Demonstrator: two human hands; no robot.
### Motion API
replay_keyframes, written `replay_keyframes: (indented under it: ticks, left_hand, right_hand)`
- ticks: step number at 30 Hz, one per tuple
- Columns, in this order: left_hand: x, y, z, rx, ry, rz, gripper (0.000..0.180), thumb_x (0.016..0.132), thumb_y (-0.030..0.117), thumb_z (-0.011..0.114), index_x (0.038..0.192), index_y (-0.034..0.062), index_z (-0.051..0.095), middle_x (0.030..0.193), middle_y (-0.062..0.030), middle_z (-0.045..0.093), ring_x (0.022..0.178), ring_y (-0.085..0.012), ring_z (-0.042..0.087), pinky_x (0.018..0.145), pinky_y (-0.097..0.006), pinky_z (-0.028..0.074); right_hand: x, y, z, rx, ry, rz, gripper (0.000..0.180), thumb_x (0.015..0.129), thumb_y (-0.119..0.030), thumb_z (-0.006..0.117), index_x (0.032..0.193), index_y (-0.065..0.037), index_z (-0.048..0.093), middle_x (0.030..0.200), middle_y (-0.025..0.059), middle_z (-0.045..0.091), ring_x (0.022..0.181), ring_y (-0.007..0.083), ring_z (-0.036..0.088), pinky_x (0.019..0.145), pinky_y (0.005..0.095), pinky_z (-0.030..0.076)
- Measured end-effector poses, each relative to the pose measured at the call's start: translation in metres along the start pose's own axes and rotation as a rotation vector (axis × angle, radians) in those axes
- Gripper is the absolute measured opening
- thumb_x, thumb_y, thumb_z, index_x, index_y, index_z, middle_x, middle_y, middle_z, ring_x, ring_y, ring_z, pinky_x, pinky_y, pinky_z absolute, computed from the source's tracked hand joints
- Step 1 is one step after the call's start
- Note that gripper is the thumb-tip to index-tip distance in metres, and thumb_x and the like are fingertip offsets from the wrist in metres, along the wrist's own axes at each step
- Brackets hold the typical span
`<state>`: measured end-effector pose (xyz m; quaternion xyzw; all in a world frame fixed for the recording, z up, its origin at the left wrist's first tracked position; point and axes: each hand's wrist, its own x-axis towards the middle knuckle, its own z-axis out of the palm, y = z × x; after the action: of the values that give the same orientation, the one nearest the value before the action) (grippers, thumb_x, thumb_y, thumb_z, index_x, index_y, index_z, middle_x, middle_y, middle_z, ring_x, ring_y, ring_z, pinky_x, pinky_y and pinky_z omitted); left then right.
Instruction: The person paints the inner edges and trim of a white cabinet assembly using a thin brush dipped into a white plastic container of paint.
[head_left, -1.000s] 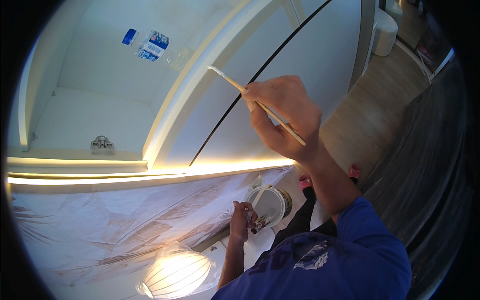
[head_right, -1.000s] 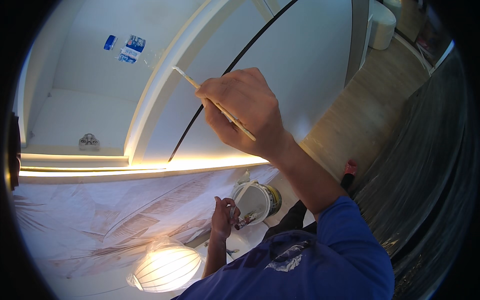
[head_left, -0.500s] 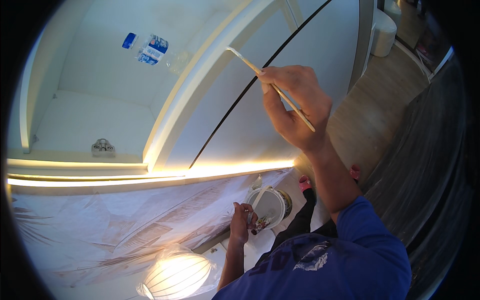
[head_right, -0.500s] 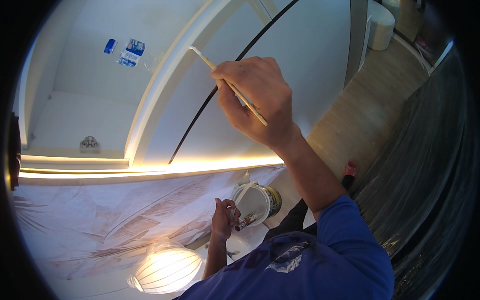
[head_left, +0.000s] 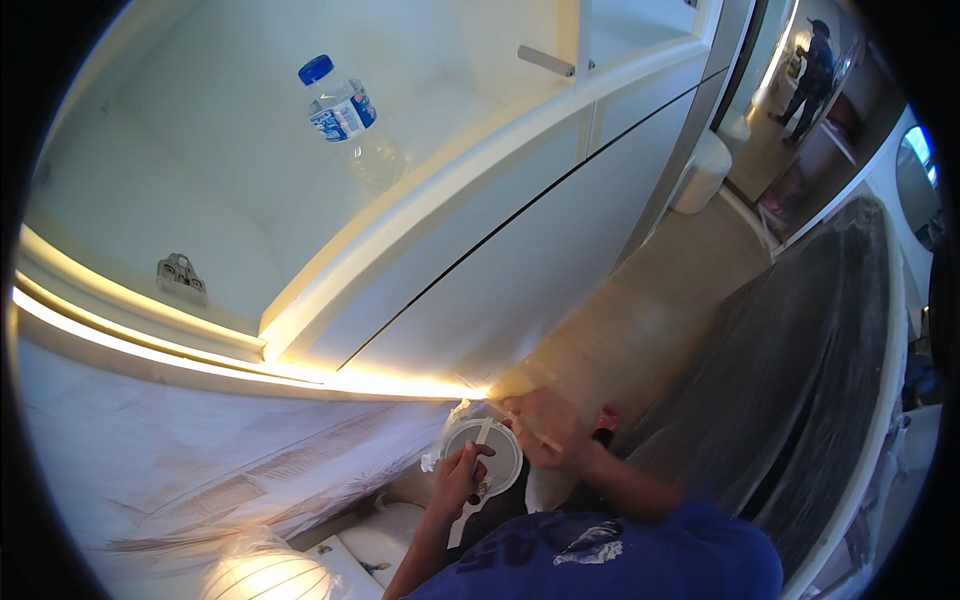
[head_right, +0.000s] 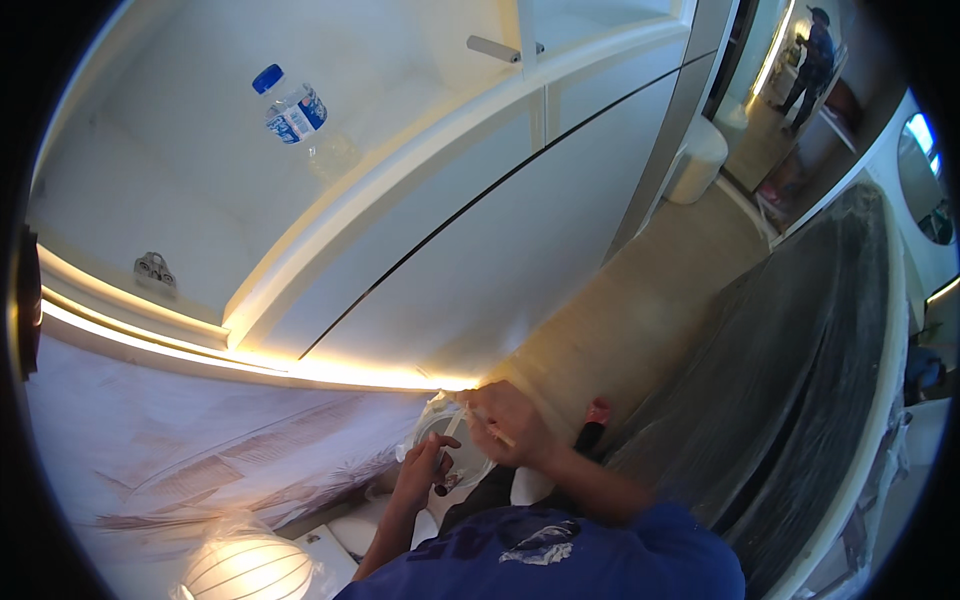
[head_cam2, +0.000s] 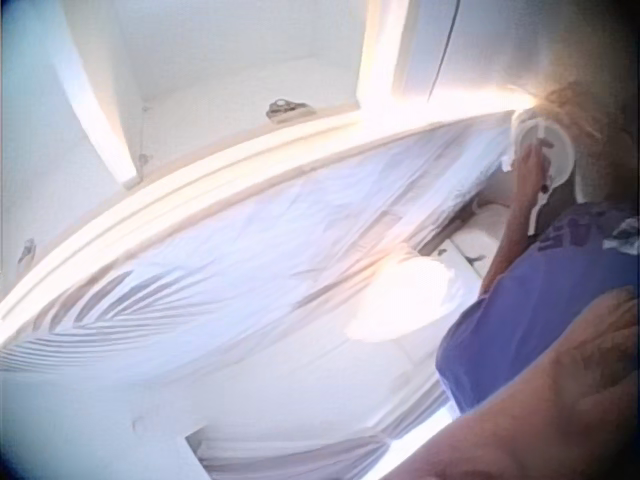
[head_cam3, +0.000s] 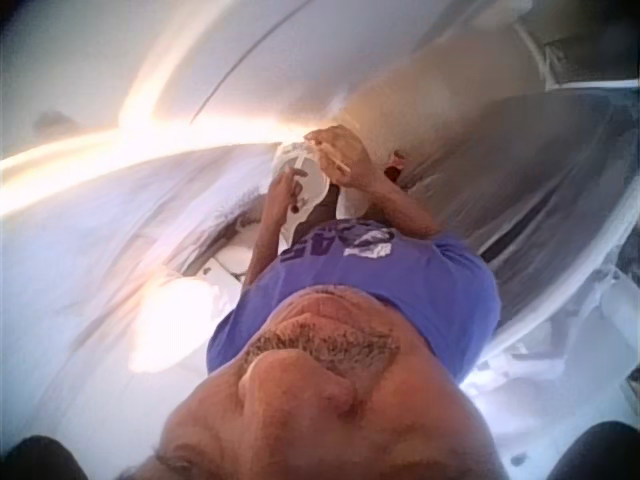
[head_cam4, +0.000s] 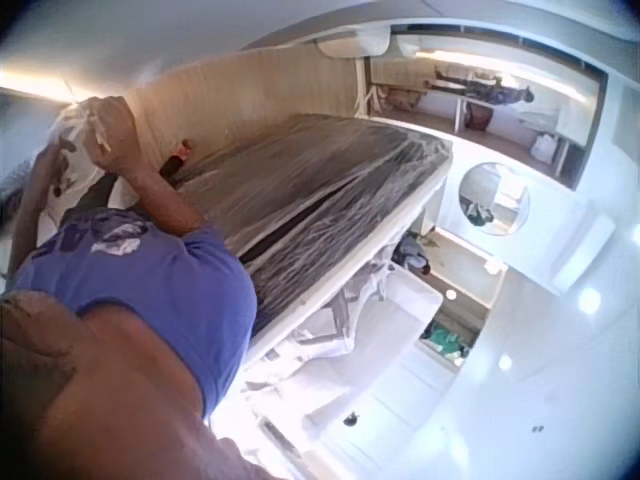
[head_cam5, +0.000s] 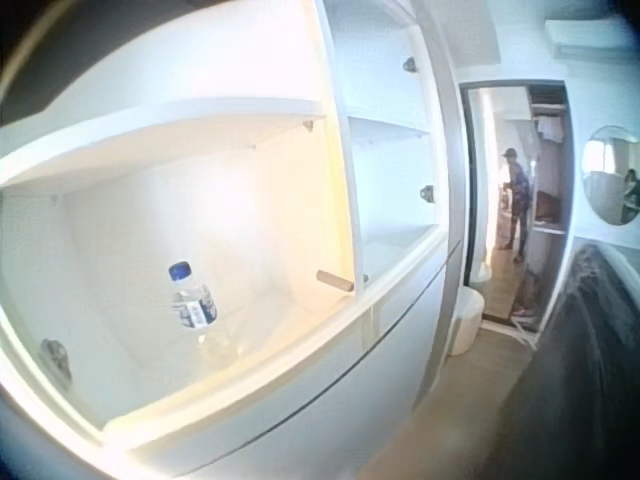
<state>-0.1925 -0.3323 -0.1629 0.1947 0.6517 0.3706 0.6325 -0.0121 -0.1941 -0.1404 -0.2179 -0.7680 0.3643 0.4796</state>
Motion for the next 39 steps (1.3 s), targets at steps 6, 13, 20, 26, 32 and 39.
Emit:
replay_keyframes:
  ticks: [6,13,20,26,32,39]
  left_hand:
    - [0.022,-0.023,0.022,-0.170,-0.039,-0.029,0.056,0.109,0.051,0.042,0.107,0.0010,0.067,0.067,0.0045,0.046,0.056,-0.0051,0.041,0.051,-0.024,0.034]
    - [0.032,-0.025,0.037,-0.279,-0.068,-0.086,0.045,0.108,0.044,0.049,0.101,0.0037,0.068,0.077,0.0008,0.057,0.064,-0.0076,0.051,0.054,-0.024,0.039]
    - [0.035,-0.045,0.023,-0.263,-0.130,-0.038,0.053,0.108,0.045,0.044,0.092,0.0018,0.070,0.063,0.0018,0.046,0.053,-0.0075,0.042,0.050,-0.026,0.033]
    - [0.031,-0.053,-0.004,-0.174,-0.015,0.007,0.055,0.109,0.044,0.042,0.089,0.0019,0.071,0.058,0.0030,0.042,0.046,-0.0080,0.034,0.044,-0.028,0.028]
    - [0.026,-0.062,-0.028,-0.135,0.032,0.000,0.058,0.109,0.042,0.039,0.084,0.0000,0.069,0.055,0.0005,0.042,0.045,-0.0106,0.037,0.045,-0.029,0.034]
    - [0.021,-0.068,-0.040,-0.126,0.108,-0.002,0.057,0.109,0.042,0.038,0.083,0.0000,0.068,0.054,-0.0003,0.044,0.044,-0.0115,0.039,0.045,-0.030,0.035]
  right_hand:
    - [-0.057,-0.004,0.015,-0.133,-0.300,0.018,0.024,0.086,-0.009,0.070,0.109,-0.004,0.066,0.103,0.0100,0.068,0.094,0.0281,0.065,0.084,0.0396,0.049]
    - [-0.060,-0.009,0.002,-0.263,-0.548,0.056,0.040,0.085,-0.013,0.076,0.123,-0.006,0.064,0.121,0.0097,0.067,0.112,0.0272,0.063,0.098,0.0409,0.045]
    - [0.025,-0.017,-0.061,-0.222,-1.164,0.406,0.069,0.085,-0.016,0.075,0.148,-0.012,0.049,0.148,0.0103,0.055,0.132,0.0315,0.054,0.110,0.0445,0.040]
    - [0.178,-0.059,-0.073,-0.227,-0.224,0.298,0.062,0.092,-0.006,0.068,0.150,-0.009,0.046,0.096,0.0062,0.074,0.071,0.0100,0.059,0.071,0.0258,0.049]
    - [0.235,-0.050,-0.073,-0.347,-0.158,0.338,0.068,0.092,-0.008,0.067,0.154,-0.010,0.037,0.072,0.0087,0.071,0.060,0.0157,0.063,0.066,0.0287,0.050]
    - [0.230,-0.047,-0.064,-0.448,-0.107,0.313,0.067,0.090,-0.009,0.070,0.151,-0.009,0.043,0.071,0.0088,0.072,0.055,0.0124,0.060,0.063,0.0269,0.048]
